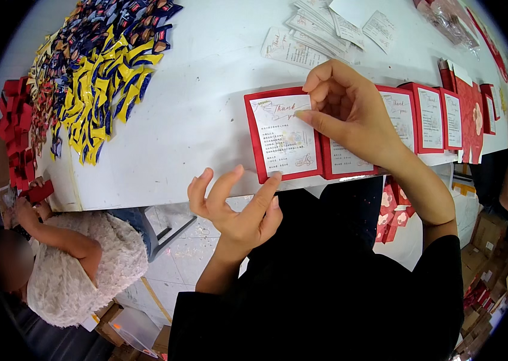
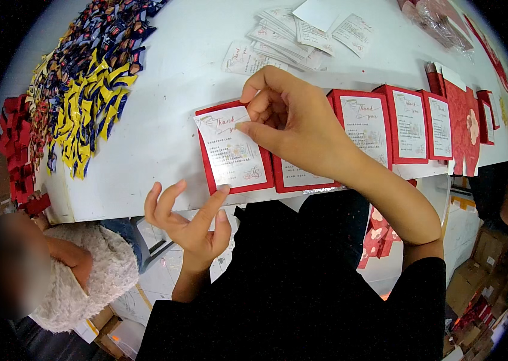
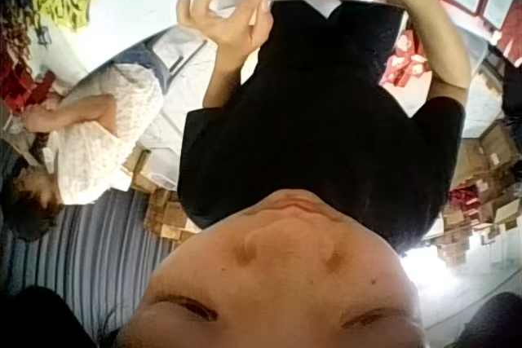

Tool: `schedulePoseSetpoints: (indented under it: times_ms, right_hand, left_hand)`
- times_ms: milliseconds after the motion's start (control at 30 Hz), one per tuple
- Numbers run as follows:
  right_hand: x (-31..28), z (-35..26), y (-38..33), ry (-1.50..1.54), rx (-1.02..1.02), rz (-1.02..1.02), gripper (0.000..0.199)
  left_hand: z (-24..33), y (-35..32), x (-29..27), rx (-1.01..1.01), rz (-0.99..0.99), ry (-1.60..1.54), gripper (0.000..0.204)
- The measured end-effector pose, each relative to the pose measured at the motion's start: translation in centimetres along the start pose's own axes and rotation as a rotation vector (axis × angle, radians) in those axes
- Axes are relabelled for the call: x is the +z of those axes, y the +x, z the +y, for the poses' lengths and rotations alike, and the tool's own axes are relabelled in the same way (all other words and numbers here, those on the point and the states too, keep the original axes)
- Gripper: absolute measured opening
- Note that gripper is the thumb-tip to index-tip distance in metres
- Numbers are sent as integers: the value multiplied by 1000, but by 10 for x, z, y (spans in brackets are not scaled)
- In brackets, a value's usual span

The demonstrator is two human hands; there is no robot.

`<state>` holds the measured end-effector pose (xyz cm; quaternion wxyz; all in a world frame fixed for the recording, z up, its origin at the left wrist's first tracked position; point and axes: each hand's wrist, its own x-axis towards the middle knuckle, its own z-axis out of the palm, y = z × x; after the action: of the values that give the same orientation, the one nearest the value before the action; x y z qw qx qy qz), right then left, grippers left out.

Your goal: The person assembles red floral-patterned gift boxes by hand, folding the cardboard sides and inserting white lining pieces.

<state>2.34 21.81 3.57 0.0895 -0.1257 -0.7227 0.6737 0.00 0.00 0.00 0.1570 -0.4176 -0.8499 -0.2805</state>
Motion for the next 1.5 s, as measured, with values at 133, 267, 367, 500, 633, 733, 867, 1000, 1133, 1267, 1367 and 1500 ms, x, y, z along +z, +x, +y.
schedulePoseSetpoints:
  times_ms: [133, 267, 367, 500, 633, 733, 867, 1000, 1133, 1267, 1367, 1500]
  right_hand:
    - [2, 2, 0, -8, -10, 7, 20]
    - [3, 3, -4, -88, -42, 23, 20]
    - [3, 4, -5, -82, -54, 33, 20]
    - [4, 4, -5, -122, -57, 28, 20]
    - [4, 2, -7, -155, -67, 48, 21]
    - [5, 4, -6, -147, -90, 65, 22]
    - [5, 4, -6, -165, -86, 60, 22]
    - [4, 5, -6, -196, -126, 53, 22]
    - [5, 5, -5, -222, -135, 65, 22]
    - [6, 6, -5, -244, -160, 71, 22]
    - [7, 7, -5, -293, -172, 73, 22]
    - [8, 2, -7, -502, -294, 40, 29]
  left_hand:
    - [-3, -1, -3, 1, -13, 4, 22]
    - [-4, -3, -2, -31, 8, -5, 23]
    - [4, -3, 1, -54, -6, -85, 26]
    - [13, 0, 5, 10, -102, -113, 33]
    - [11, 3, 9, -14, -217, -97, 39]
    - [10, -1, 8, -28, -246, -128, 41]
    - [7, -5, 10, 14, -232, -139, 44]
    - [5, -9, 14, 40, -173, -170, 46]
    - [3, -7, 14, 68, -125, -176, 44]
    - [3, -8, 15, 38, -85, -202, 41]
    - [1, -8, 15, 51, -76, -190, 39]
    - [-4, -11, 18, 49, -44, -165, 35]
